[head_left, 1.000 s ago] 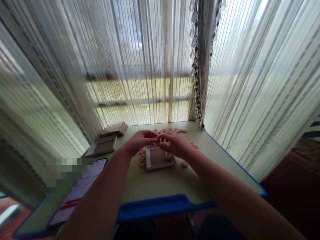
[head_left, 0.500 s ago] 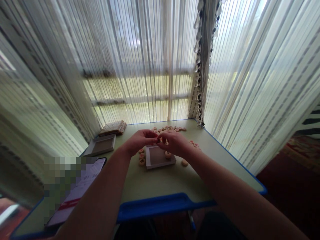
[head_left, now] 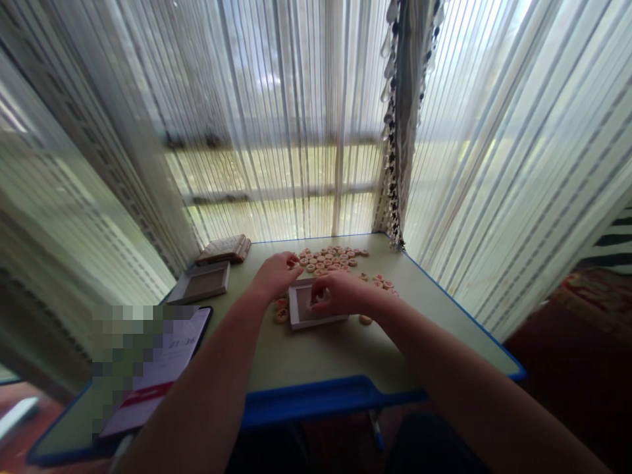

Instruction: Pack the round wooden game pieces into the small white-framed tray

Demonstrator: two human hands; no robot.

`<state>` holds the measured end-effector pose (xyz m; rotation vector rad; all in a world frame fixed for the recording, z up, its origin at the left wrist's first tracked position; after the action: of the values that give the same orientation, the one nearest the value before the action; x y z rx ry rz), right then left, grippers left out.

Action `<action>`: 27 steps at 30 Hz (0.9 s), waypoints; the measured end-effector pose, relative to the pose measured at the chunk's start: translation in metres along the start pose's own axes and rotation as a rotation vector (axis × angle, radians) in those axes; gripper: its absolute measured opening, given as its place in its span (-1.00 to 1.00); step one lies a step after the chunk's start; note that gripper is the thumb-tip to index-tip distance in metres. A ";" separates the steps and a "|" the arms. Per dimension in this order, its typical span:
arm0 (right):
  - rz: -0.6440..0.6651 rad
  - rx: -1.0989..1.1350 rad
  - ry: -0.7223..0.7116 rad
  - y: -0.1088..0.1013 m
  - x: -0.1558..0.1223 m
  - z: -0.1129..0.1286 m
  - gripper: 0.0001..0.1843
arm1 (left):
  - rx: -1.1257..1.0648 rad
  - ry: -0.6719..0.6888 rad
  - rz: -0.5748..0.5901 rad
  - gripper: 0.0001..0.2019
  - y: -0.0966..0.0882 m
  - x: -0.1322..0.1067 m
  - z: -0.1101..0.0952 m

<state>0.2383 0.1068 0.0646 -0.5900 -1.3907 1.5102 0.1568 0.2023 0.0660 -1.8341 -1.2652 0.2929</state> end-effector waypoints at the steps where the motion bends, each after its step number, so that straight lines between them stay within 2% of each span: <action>1: 0.024 -0.001 -0.022 0.003 0.000 0.003 -0.76 | 0.081 0.047 0.022 -0.65 0.004 -0.001 -0.004; 4: 0.068 -0.007 -0.070 0.007 -0.001 0.009 -0.76 | 0.170 0.130 0.090 -0.64 0.016 -0.004 -0.012; 9: 0.099 -0.014 -0.117 0.006 -0.002 0.014 -0.78 | 0.190 0.142 0.143 -0.62 0.024 -0.006 -0.015; 16: 0.107 -0.007 -0.197 0.007 -0.002 0.024 -0.80 | 0.296 0.208 0.253 -0.76 0.031 -0.009 -0.021; 22: 0.152 -0.004 -0.160 0.003 -0.003 0.023 -0.72 | 0.412 0.241 0.203 -0.78 0.029 -0.006 -0.021; 27: 0.125 0.011 -0.173 0.000 -0.003 0.020 -0.65 | 0.447 0.266 0.192 -0.77 0.032 -0.005 -0.019</action>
<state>0.2229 0.0944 0.0686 -0.5587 -1.4983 1.7015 0.1870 0.1843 0.0521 -1.5463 -0.7676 0.3873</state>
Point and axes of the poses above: each hand's wrist, its own x-axis towards the middle knuckle, its own y-axis out of the palm, z = x × y, the point moved 9 cm from there along x, towards the middle knuckle, and after that the axes turned 3 degrees about -x, right-handed, at the moved point
